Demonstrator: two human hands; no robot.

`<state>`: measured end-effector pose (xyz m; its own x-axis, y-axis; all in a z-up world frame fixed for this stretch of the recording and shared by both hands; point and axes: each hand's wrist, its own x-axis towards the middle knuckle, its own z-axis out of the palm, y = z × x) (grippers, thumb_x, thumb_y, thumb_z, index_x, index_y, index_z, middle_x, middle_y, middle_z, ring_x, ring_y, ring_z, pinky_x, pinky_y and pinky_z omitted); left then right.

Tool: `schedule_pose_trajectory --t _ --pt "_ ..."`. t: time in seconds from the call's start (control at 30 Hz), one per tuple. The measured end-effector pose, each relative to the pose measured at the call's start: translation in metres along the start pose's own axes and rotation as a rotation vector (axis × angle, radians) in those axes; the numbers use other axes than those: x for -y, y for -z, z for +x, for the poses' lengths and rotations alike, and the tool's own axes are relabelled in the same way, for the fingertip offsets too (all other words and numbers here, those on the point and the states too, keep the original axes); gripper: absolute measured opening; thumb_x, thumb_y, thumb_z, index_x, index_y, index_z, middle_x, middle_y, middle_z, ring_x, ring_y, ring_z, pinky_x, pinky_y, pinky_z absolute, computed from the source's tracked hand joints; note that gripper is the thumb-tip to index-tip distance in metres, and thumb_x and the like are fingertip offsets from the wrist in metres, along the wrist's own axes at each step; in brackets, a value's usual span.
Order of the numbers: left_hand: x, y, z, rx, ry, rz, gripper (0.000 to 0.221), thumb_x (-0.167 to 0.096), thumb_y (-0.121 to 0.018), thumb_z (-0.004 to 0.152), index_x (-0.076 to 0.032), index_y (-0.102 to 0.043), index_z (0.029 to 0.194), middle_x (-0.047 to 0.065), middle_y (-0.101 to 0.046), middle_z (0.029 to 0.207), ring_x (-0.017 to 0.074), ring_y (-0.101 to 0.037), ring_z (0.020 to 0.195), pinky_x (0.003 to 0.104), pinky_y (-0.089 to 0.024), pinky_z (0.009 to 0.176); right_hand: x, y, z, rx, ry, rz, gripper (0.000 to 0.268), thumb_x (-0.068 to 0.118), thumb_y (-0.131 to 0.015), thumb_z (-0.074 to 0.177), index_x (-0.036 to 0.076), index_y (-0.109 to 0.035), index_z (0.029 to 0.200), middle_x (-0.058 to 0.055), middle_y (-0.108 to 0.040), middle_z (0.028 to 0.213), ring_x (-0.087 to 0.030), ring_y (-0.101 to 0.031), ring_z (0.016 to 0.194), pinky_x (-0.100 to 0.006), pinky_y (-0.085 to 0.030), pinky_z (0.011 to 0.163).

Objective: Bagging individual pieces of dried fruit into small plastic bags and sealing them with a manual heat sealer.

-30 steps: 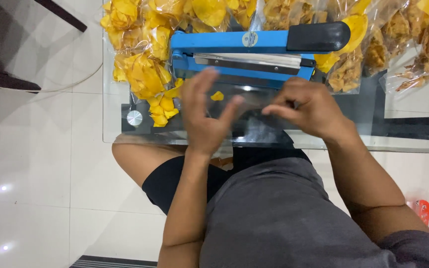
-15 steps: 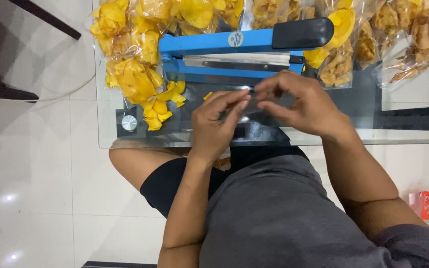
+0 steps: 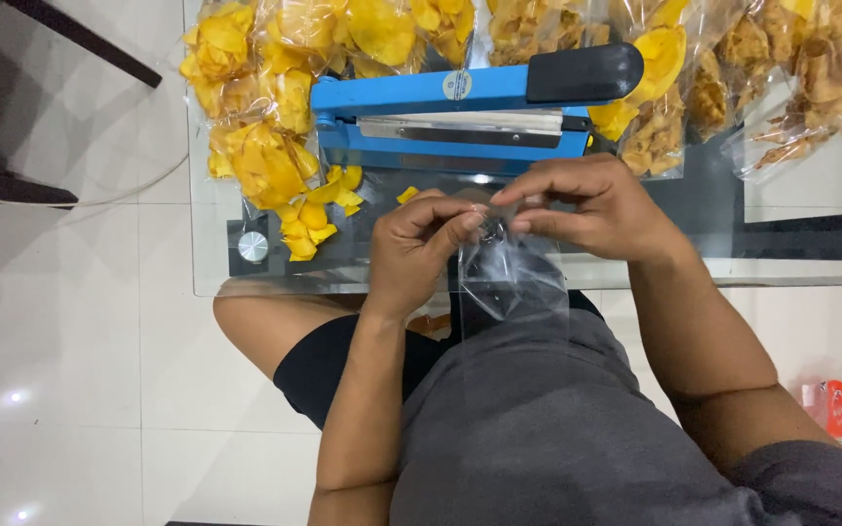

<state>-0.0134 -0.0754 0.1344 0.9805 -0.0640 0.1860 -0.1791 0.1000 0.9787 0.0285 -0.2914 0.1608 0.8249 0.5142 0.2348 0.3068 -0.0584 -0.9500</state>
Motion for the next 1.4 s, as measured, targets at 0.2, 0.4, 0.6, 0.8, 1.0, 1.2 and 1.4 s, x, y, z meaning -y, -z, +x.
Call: schedule_pose_trajectory --t 0.2,0.4,0.6,0.8,1.0,1.2,1.4 --pt "-0.004 -0.009 0.0 -0.054 0.035 -0.219 0.014 -0.009 -0.075 0.096 -0.003 -0.079 0.108 0.006 -0.071 0.076 0.0055 -0.063 0.075 0.026 -0.056 0.07 -0.02 0.002 0.0 -0.045 -0.188 0.29 0.024 -0.007 -0.074 0.089 -0.008 -0.07 0.112 -0.012 -0.069 0.069 -0.011 -0.062 0.059 -0.025 -0.052 0.056" --pt "0.017 -0.002 0.001 -0.09 0.013 -0.2 0.011 -0.01 -0.077 0.094 -0.003 -0.08 0.102 0.005 -0.068 0.075 0.0051 -0.058 0.075 0.025 -0.053 0.069 -0.025 0.004 -0.001 0.032 -0.305 0.429 0.03 -0.007 -0.074 0.086 -0.007 -0.065 0.115 -0.011 -0.068 0.069 -0.013 -0.067 0.058 -0.026 -0.056 0.051" --pt "0.03 -0.008 0.002 -0.051 -0.008 -0.311 0.012 -0.016 -0.077 0.094 -0.007 -0.075 0.086 0.007 -0.064 0.086 0.0099 -0.056 0.081 0.026 -0.046 0.072 -0.043 -0.002 -0.006 0.093 -0.289 0.645 0.03 -0.007 -0.072 0.085 -0.012 -0.064 0.114 -0.012 -0.066 0.062 -0.013 -0.064 0.046 -0.023 -0.054 0.039" --pt "0.035 -0.027 -0.003 -0.087 0.035 -0.585 0.022 -0.024 -0.069 0.1 -0.011 -0.067 0.083 0.002 -0.056 0.086 0.0077 -0.055 0.079 0.023 -0.043 0.069 -0.059 0.002 -0.018 0.219 -0.16 0.874 0.082 0.047 -0.094 0.068 -0.021 -0.065 0.104 -0.028 -0.069 0.071 -0.022 -0.069 0.057 -0.033 -0.059 0.044" --pt "0.07 -0.055 -0.012 -0.211 0.201 -0.98 0.014 -0.013 -0.064 0.104 -0.002 -0.069 0.097 0.016 -0.067 0.115 0.0212 -0.069 0.103 0.029 -0.052 0.091 -0.007 -0.002 0.002 0.055 0.19 0.103 0.019 0.006 -0.09 0.074 -0.003 -0.079 0.088 -0.021 -0.064 0.102 -0.025 -0.063 0.084 -0.037 -0.054 0.076" --pt "0.034 -0.068 -0.011 -0.055 0.208 -1.125 0.019 -0.018 -0.06 0.107 -0.008 -0.069 0.094 0.005 -0.072 0.098 0.0099 -0.071 0.093 0.021 -0.052 0.084 -0.015 -0.019 -0.003 -0.06 0.253 0.259 0.014 -0.005 -0.087 0.072 -0.007 -0.075 0.078 -0.02 -0.07 0.076 -0.034 -0.068 0.077 -0.041 -0.057 0.078" --pt "0.064 -0.061 -0.008 -0.034 0.312 -1.25 0.013 -0.018 -0.066 0.102 -0.011 -0.075 0.108 0.007 -0.075 0.104 0.0192 -0.072 0.095 0.032 -0.056 0.089 -0.024 -0.033 -0.011 -0.137 0.092 0.358 0.042 -0.008 -0.072 0.089 -0.011 -0.064 0.13 -0.023 -0.079 0.104 -0.026 -0.076 0.103 -0.039 -0.06 0.09"
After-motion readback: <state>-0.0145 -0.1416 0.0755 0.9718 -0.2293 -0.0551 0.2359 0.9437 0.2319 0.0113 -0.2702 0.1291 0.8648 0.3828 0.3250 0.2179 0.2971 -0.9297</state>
